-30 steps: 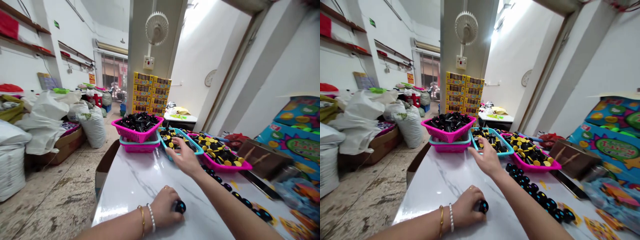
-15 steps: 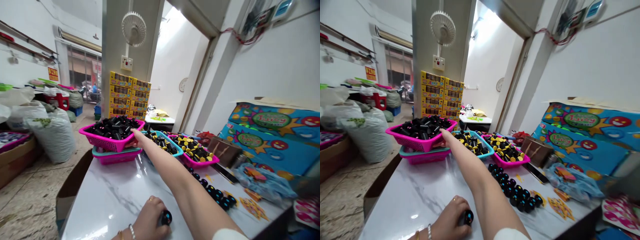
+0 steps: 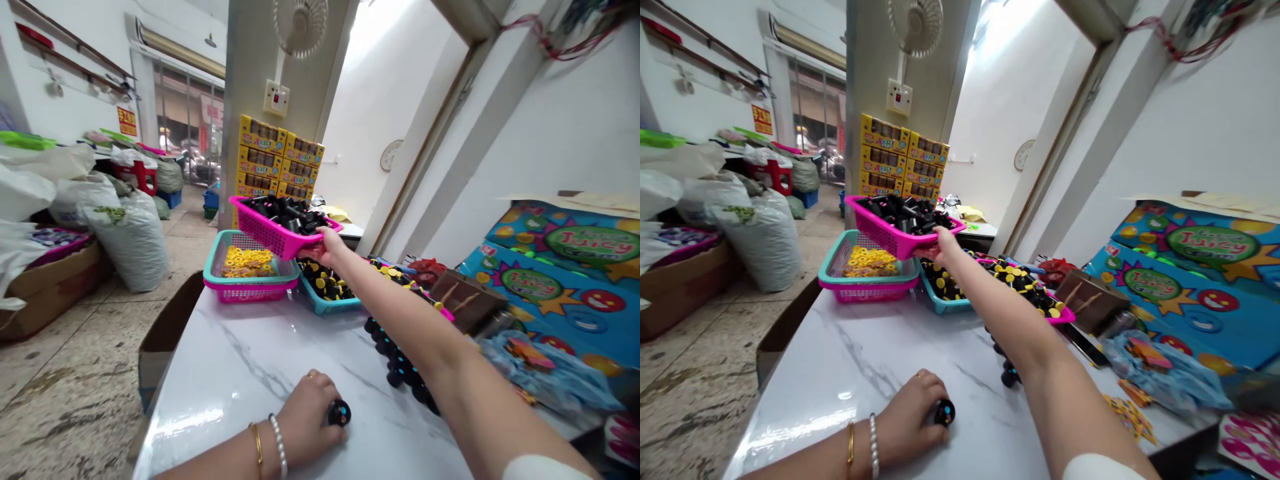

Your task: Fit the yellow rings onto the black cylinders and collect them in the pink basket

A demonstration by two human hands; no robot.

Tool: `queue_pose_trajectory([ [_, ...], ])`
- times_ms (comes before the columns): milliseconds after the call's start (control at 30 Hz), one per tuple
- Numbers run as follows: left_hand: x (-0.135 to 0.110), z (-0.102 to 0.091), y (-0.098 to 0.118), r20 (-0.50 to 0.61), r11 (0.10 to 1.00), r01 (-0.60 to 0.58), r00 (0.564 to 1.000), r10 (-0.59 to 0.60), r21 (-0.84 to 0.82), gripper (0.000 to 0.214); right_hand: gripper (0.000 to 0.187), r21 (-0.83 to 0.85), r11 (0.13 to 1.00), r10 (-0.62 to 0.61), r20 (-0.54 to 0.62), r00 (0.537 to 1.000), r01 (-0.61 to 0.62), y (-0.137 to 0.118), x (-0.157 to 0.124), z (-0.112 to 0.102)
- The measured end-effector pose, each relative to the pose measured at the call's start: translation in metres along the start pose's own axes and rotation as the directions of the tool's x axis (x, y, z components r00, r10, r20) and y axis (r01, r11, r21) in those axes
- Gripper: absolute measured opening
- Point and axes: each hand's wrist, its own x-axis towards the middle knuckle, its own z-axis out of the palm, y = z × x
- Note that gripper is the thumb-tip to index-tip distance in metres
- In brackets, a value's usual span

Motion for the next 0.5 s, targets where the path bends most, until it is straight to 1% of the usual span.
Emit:
queue_pose_trajectory([
  [67,-0.001,-0.002,-0.002,0.013,1.0,-0.004,1.0,0.004,0.006,0.039,0.029,-0.001,1.0,-0.009,-0.05,0.999,0.009,-0.022,-0.007,-0.025],
  [167,-0.003,-0.006,-0.003,0.04,1.0,0.001,0.999,-0.001,-0.007,0.062,0.027,-0.009,0.999,-0.035,-0.157,0.987,0.034,-0.051,-0.021,-0.067],
  [233,-0.004,-0.01,-0.003,0.043,0.999,0.03,0.999,-0.029,-0.037,0.071,0.026,-0.021,0.999,-0.046,-0.229,0.972,0.043,-0.064,-0.031,-0.095],
  [267,-0.004,-0.012,-0.002,0.029,0.997,0.048,0.998,-0.046,-0.056,0.071,0.026,-0.028,0.999,-0.05,-0.264,0.963,0.045,-0.069,-0.036,-0.109],
  [300,-0.004,-0.015,0.0,0.007,0.995,0.067,0.998,-0.067,-0.08,0.066,0.026,-0.036,0.998,-0.056,-0.297,0.953,0.047,-0.073,-0.042,-0.123],
  [367,-0.003,-0.023,0.003,-0.069,0.986,0.109,0.991,-0.119,-0.126,0.049,0.025,-0.045,0.998,-0.067,-0.351,0.934,0.055,-0.079,-0.052,-0.15],
  [433,0.003,-0.036,0.008,-0.177,0.974,0.166,0.965,-0.192,-0.153,0.033,0.025,-0.055,0.997,-0.074,-0.392,0.917,0.057,-0.083,-0.061,-0.178],
  [467,0.01,-0.045,0.009,-0.23,0.972,0.184,0.949,-0.215,-0.148,0.029,0.024,-0.068,0.996,-0.08,-0.416,0.906,0.057,-0.084,-0.065,-0.191],
  [500,0.021,-0.056,0.01,-0.276,0.976,0.182,0.938,-0.208,-0.119,0.027,0.024,-0.086,0.995,-0.089,-0.439,0.894,0.057,-0.085,-0.069,-0.203],
])
